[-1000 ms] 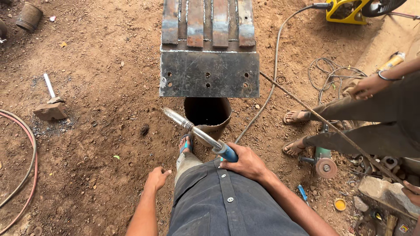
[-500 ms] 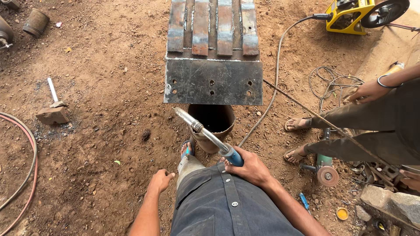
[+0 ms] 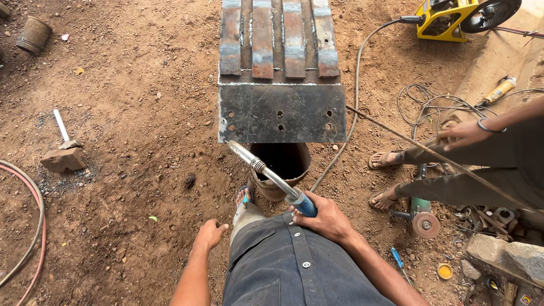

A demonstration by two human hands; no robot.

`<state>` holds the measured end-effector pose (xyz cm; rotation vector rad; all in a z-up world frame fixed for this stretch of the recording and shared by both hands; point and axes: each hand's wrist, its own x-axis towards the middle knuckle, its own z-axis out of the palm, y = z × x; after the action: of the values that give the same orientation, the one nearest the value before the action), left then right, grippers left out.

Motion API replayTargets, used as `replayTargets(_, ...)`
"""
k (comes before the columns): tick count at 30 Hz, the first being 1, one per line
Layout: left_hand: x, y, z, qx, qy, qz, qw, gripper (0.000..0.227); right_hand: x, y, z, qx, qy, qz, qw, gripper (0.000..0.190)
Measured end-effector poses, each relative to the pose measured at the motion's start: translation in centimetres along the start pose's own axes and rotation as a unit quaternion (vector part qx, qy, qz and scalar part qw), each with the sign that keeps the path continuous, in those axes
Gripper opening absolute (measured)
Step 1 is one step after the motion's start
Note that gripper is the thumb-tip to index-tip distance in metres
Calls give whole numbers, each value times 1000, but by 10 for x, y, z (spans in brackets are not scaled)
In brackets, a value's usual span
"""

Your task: The person welds metal strips onto a rectangular base using a welding torch and a handheld welding mask.

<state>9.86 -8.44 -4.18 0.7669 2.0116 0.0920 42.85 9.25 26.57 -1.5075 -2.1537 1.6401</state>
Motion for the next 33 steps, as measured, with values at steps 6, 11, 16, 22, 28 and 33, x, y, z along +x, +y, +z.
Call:
replayTargets(6, 23, -6, -23, 4, -17, -1, 1000, 46, 21, -15, 11, 15, 18, 12, 1000, 50)
replayTargets(11, 42, 3, -59, 21, -11, 28, 999, 50, 40, -39, 20, 6, 53, 27, 998, 56)
replayTargets(16, 68, 12, -94, 26, -15, 34, 999, 51, 53, -66, 27, 1, 57, 55, 997, 50)
replayTargets(22, 99, 3, -115, 56, -35, 78, 995, 49, 71, -75, 46, 12, 102, 26, 994, 56)
replayTargets(28, 118, -7, -140, 86, -47, 60, 993, 48, 80, -83, 62, 9, 118, 8, 993, 55)
replayTargets(33, 129, -11, -151, 78, -48, 77, 993, 49, 86, -92, 65, 10, 118, 30, 993, 51)
